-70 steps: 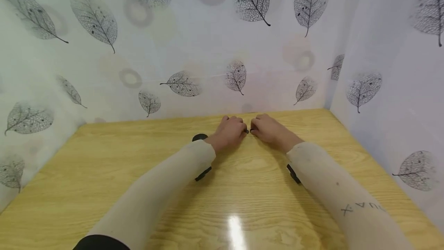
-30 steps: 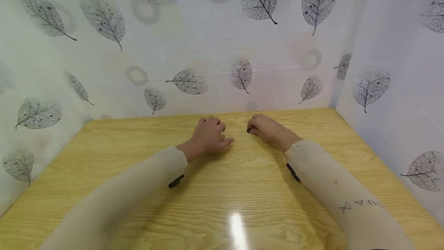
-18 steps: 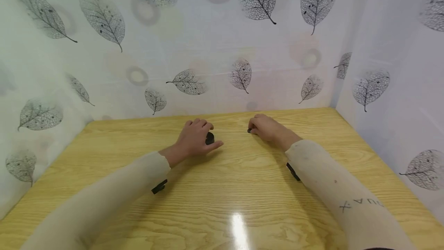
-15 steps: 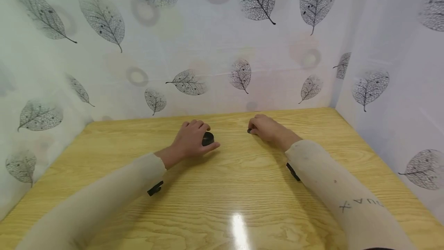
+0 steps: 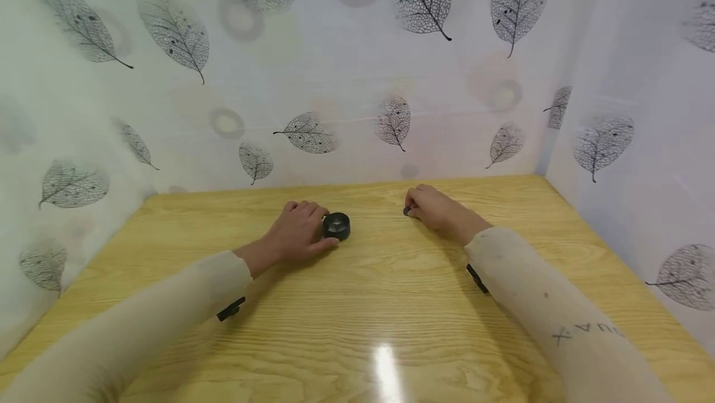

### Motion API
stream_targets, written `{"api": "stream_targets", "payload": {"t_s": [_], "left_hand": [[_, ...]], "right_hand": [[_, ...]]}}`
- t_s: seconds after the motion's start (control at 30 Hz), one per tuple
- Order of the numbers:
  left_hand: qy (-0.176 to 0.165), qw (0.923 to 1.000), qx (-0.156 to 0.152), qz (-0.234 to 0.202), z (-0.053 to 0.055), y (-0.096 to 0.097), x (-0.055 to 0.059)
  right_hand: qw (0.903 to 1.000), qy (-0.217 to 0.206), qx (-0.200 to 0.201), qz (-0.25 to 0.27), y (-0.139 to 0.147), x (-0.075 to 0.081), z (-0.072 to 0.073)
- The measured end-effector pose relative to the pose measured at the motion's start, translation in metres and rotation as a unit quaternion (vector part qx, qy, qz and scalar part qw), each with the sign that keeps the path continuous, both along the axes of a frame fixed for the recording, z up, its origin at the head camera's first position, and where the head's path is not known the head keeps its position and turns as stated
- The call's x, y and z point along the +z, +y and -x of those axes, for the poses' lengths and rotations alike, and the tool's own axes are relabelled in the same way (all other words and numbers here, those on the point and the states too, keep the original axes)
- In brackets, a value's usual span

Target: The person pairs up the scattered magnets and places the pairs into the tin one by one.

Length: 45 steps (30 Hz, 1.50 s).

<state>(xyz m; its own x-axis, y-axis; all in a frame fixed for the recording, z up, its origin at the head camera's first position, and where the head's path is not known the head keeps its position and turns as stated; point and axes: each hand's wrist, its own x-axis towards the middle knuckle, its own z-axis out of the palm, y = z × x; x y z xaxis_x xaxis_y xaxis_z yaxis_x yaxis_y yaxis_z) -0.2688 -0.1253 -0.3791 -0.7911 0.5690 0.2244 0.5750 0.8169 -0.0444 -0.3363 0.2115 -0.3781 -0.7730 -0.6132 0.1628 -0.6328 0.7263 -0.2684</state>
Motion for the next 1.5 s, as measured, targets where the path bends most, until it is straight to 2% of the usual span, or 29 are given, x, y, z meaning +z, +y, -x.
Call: {"api": "stream_targets", "payload": {"t_s": [0.17,0.33,0.5,0.73,1.03,1.5], "left_hand": [[-0.046,0.9986,0.003,-0.026,0.003,-0.001,0.0],[-0.06,0.9977,0.006,-0.032,0.006,-0.003,0.002],[-0.059,0.9977,0.009,-0.03,0.008,-0.007,0.0],[-0.051,0.9983,-0.001,-0.03,0.01,-0.008,0.0],[-0.039,0.9991,-0.015,-0.008,0.013,-0.007,0.001],[-0.019,0.9994,-0.029,-0.004,0.015,-0.007,0.0]], "right_hand": [[1.0,0.006,0.005,0.005,0.002,-0.001,0.0],[0.9999,0.01,0.0,0.011,0.003,0.0,0.002],[0.9998,0.013,-0.001,0.016,0.002,0.001,0.001],[0.9994,0.021,-0.008,0.025,0.001,0.004,-0.003],[0.9996,0.017,-0.017,0.017,-0.003,0.002,0.0],[0.9991,0.037,-0.003,0.018,-0.014,0.002,0.002]]}}
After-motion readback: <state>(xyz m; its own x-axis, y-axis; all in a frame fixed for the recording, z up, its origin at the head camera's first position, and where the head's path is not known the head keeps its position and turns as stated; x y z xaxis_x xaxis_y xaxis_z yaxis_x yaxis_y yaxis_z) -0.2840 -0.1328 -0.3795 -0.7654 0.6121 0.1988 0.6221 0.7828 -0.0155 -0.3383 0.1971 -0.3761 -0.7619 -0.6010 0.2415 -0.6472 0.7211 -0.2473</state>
